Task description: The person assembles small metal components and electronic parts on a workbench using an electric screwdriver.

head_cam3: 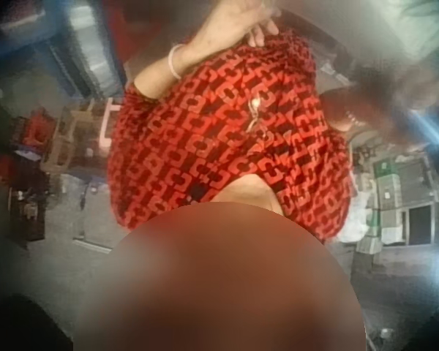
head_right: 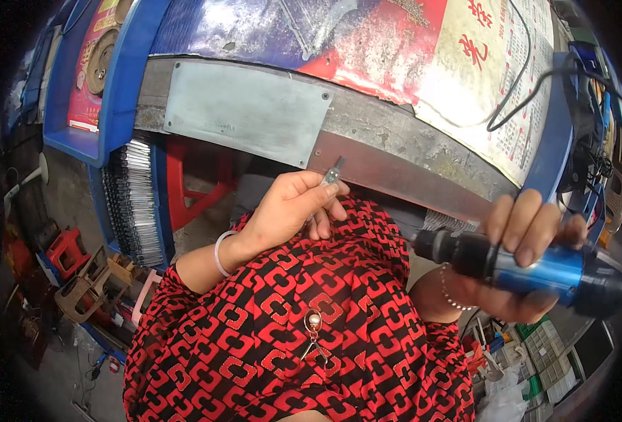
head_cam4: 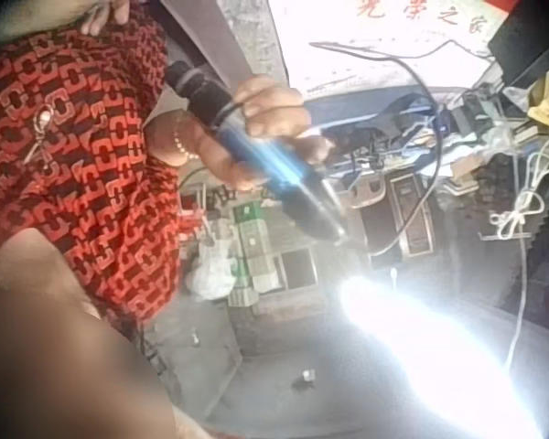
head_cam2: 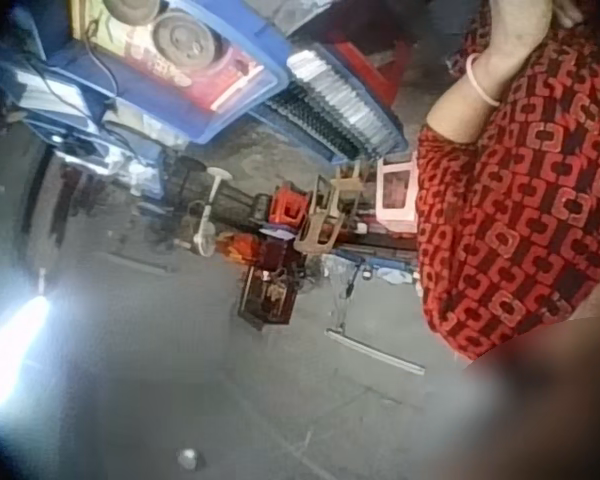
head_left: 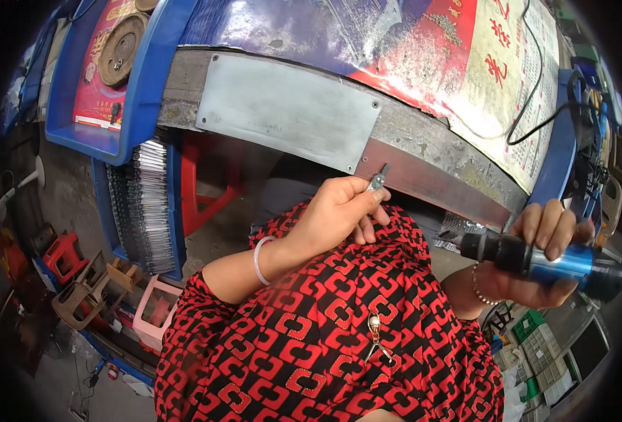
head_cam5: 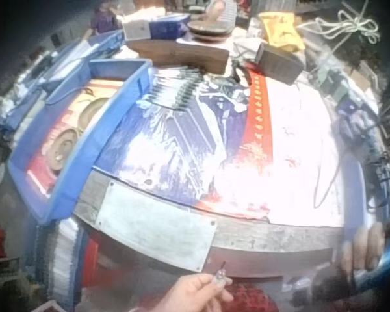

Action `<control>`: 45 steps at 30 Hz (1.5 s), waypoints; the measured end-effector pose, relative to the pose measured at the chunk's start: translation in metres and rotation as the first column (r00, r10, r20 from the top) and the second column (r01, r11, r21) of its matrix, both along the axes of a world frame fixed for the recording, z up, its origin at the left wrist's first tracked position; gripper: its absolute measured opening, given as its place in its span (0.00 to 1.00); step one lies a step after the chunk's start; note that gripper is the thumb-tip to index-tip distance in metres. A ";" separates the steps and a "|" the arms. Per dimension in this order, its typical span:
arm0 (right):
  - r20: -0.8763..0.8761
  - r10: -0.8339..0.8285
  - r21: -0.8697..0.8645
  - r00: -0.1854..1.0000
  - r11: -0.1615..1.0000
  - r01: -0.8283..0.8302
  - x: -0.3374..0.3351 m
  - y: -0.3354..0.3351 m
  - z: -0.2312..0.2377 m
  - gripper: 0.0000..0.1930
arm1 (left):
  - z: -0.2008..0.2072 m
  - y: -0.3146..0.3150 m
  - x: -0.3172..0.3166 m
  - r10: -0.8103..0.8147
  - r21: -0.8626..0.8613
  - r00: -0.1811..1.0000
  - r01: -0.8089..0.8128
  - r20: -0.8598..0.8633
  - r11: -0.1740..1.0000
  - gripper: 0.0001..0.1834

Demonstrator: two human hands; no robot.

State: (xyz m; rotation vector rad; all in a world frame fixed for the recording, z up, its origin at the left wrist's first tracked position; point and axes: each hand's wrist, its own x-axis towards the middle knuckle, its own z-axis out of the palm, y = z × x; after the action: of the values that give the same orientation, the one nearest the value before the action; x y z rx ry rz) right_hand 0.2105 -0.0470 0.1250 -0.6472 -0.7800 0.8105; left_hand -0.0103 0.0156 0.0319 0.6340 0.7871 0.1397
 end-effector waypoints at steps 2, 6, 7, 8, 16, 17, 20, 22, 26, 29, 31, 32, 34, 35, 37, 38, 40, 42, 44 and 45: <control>0.041 -0.024 0.027 0.999 0.999 0.023 -0.015 0.003 -0.003 0.31 | -0.001 0.002 -0.001 -0.010 0.002 1.000 0.010 -0.006 1.000 0.14; 0.204 -0.049 0.046 0.978 0.998 0.040 -0.043 0.008 -0.004 0.33 | 0.003 0.000 -0.005 0.019 0.009 1.000 -0.019 0.003 1.000 0.14; 0.216 -0.033 0.036 0.976 0.999 0.026 -0.044 0.010 -0.005 0.33 | 0.004 0.001 -0.004 0.008 0.016 1.000 -0.007 -0.015 1.000 0.14; 0.263 -0.011 0.047 0.965 0.999 -0.001 -0.042 0.011 -0.005 0.33 | 0.005 0.001 -0.002 0.013 0.015 1.000 -0.013 0.001 1.000 0.14; 0.273 -0.114 0.010 0.955 0.993 0.115 -0.075 0.015 -0.010 0.26 | -0.002 -0.007 -0.005 0.040 0.062 0.998 -0.043 0.050 0.997 0.13; 0.266 -0.098 0.023 0.959 0.995 0.095 -0.077 0.017 -0.009 0.26 | -0.003 -0.005 -0.004 0.023 0.071 0.998 -0.026 0.051 0.997 0.13; 0.343 -0.032 0.035 0.939 0.999 0.021 -0.075 0.016 -0.008 0.27 | -0.003 -0.012 -0.004 0.086 0.067 0.993 -0.091 0.077 0.994 0.13; 0.347 -0.015 0.043 0.938 0.999 0.000 -0.075 0.017 -0.010 0.27 | -0.005 -0.012 -0.002 0.133 0.065 0.988 -0.138 0.075 0.988 0.14; 0.389 0.018 0.030 0.921 0.999 -0.032 -0.075 0.020 -0.008 0.26 | -0.004 -0.012 -0.005 0.119 0.093 0.986 -0.131 0.119 0.987 0.15; 0.488 0.091 0.056 0.868 0.989 -0.136 -0.056 0.023 0.000 0.27 | -0.001 -0.007 0.000 0.041 0.120 0.986 -0.060 0.159 0.991 0.15; 0.418 -0.027 0.112 0.908 0.993 -0.022 -0.072 0.027 -0.006 0.27 | -0.005 -0.006 0.004 0.091 0.095 0.991 -0.101 0.100 0.990 0.14; 0.465 0.032 0.174 0.885 0.976 -0.127 -0.068 0.037 -0.007 0.27 | -0.004 -0.003 0.002 0.064 0.112 0.997 -0.069 0.044 0.991 0.14; 0.480 0.056 0.248 0.875 0.949 -0.197 -0.058 0.039 -0.010 0.28 | 0.002 0.003 0.003 0.006 0.113 1.000 -0.007 0.010 0.994 0.13; 0.522 0.224 0.166 0.823 0.920 -0.355 -0.047 0.043 0.002 0.29 | 0.006 0.006 0.003 0.021 0.099 1.000 -0.021 0.004 0.995 0.13; 0.578 0.268 0.062 0.771 0.927 -0.369 -0.040 0.042 0.016 0.29 | 0.006 0.006 -0.001 0.023 0.048 0.998 -0.020 -0.058 0.999 0.12; 0.548 0.212 0.067 0.809 0.953 -0.295 -0.039 0.033 0.019 0.29 | 0.004 0.006 0.002 -0.014 0.037 0.999 0.016 -0.041 0.999 0.11; 0.482 0.148 0.095 0.863 0.971 -0.220 -0.043 0.028 0.008 0.28 | 0.003 0.004 -0.003 0.036 -0.015 0.997 -0.037 -0.067 0.999 0.12; 0.477 0.105 0.117 0.872 0.976 -0.181 -0.035 0.020 0.007 0.28 | 0.008 0.007 0.002 -0.005 0.010 0.998 0.005 -0.059 1.000 0.12; 0.464 0.080 0.135 0.882 0.978 -0.160 -0.028 0.015 0.007 0.28 | 0.013 0.009 0.005 -0.019 0.041 0.998 0.022 -0.060 0.999 0.12; 0.464 0.062 0.141 0.884 0.980 -0.143 -0.024 0.010 0.007 0.28 | 0.015 0.008 0.006 -0.037 0.048 0.997 0.040 -0.061 0.998 0.12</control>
State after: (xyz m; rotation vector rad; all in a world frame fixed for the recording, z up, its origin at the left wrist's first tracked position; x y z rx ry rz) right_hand 0.1866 -0.0366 0.1320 -0.6539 -1.3123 0.6812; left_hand -0.0039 0.0237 0.0464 0.7018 0.8310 0.1054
